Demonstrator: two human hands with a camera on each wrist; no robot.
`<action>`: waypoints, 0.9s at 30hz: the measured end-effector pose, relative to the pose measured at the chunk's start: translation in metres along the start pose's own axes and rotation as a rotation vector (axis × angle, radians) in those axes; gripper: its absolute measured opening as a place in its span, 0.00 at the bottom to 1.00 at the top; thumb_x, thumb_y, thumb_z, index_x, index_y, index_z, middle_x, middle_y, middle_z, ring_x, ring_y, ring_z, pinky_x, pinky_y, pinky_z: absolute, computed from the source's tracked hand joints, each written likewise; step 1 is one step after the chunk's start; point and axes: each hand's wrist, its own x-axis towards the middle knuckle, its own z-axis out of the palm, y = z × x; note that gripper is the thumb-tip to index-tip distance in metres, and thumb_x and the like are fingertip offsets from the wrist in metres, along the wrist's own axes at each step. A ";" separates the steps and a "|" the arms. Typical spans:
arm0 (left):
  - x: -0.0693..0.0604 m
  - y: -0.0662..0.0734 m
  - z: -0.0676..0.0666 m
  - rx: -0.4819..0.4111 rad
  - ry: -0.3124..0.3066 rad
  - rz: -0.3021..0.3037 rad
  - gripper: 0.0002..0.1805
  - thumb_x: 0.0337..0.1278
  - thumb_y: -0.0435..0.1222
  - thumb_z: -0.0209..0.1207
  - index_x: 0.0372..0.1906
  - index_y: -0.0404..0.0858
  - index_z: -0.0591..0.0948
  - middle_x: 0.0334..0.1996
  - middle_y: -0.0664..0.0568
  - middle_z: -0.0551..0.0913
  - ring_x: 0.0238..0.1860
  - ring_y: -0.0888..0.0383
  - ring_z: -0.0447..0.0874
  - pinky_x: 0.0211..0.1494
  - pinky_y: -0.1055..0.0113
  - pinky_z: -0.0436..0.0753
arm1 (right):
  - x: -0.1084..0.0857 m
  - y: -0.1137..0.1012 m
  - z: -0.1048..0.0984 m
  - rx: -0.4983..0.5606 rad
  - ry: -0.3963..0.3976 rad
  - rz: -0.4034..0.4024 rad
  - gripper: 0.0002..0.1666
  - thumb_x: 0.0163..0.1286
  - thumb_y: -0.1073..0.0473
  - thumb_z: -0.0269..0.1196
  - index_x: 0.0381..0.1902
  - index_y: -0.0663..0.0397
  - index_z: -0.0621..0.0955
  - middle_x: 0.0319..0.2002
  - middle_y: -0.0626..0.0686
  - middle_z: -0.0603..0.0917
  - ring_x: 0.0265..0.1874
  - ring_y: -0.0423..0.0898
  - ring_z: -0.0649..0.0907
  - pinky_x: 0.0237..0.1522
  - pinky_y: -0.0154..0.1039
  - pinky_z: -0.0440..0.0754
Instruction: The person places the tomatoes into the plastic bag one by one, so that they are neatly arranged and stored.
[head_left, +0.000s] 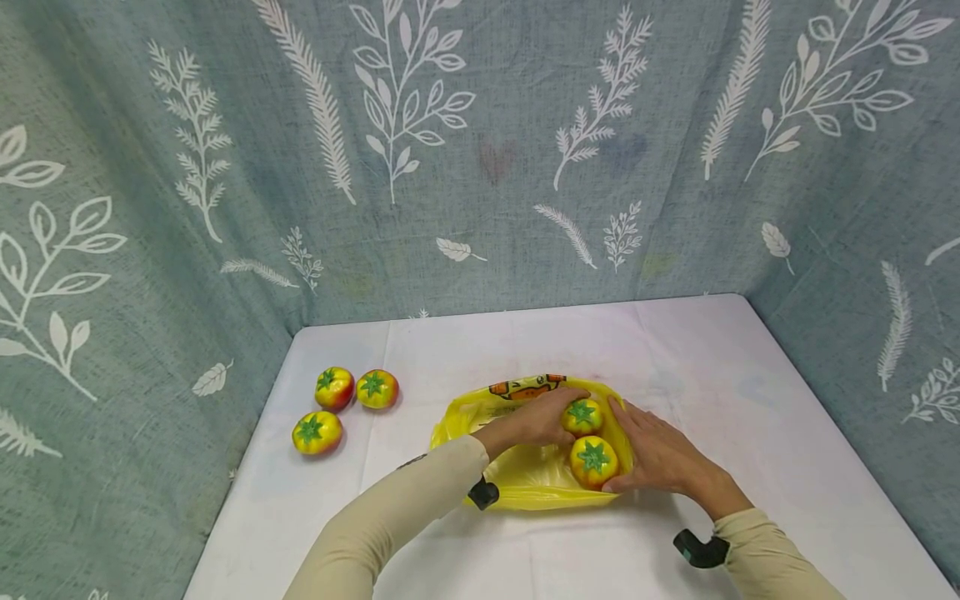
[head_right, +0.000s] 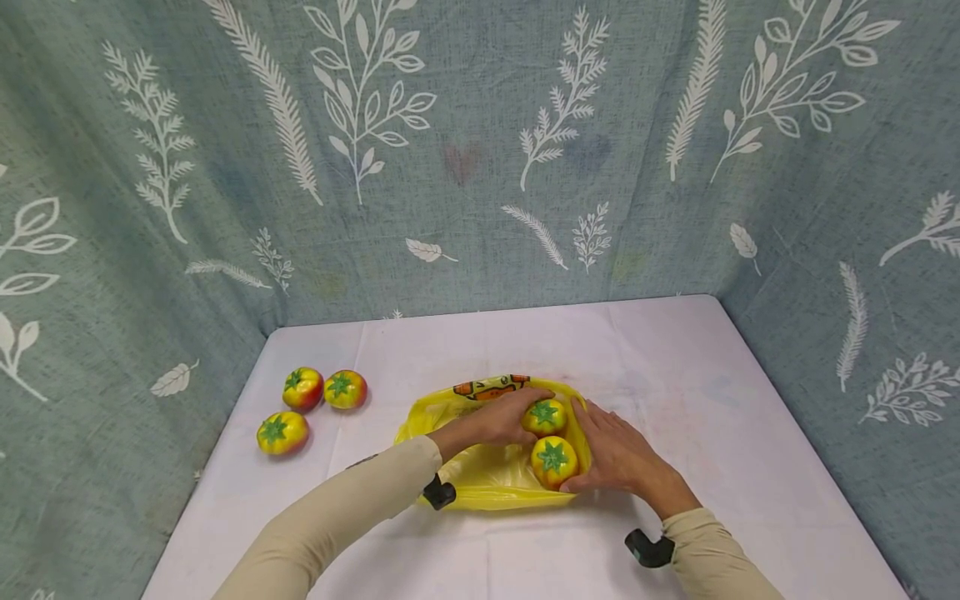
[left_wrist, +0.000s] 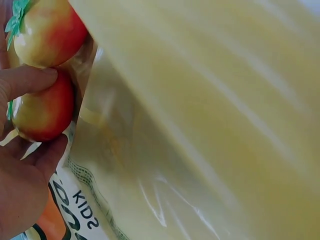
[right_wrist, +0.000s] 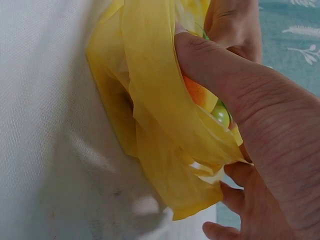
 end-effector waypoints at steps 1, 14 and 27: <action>0.000 0.000 0.000 0.002 0.001 0.000 0.43 0.58 0.37 0.71 0.76 0.40 0.64 0.72 0.48 0.69 0.70 0.55 0.68 0.73 0.61 0.67 | 0.000 0.000 0.000 0.000 0.000 -0.002 0.79 0.46 0.24 0.74 0.79 0.65 0.51 0.75 0.69 0.60 0.71 0.66 0.66 0.71 0.65 0.61; -0.001 0.001 0.005 0.023 0.011 -0.012 0.43 0.59 0.36 0.70 0.77 0.42 0.62 0.73 0.49 0.67 0.71 0.55 0.66 0.74 0.60 0.66 | -0.001 -0.002 -0.002 0.000 0.005 0.000 0.78 0.47 0.24 0.73 0.79 0.66 0.52 0.74 0.70 0.61 0.70 0.67 0.67 0.70 0.65 0.62; -0.012 0.001 -0.004 0.031 0.023 0.048 0.43 0.61 0.39 0.70 0.78 0.41 0.62 0.75 0.49 0.65 0.74 0.54 0.63 0.75 0.61 0.64 | -0.001 -0.003 -0.001 -0.001 -0.007 0.018 0.79 0.46 0.25 0.74 0.79 0.65 0.52 0.75 0.69 0.60 0.71 0.67 0.65 0.71 0.65 0.61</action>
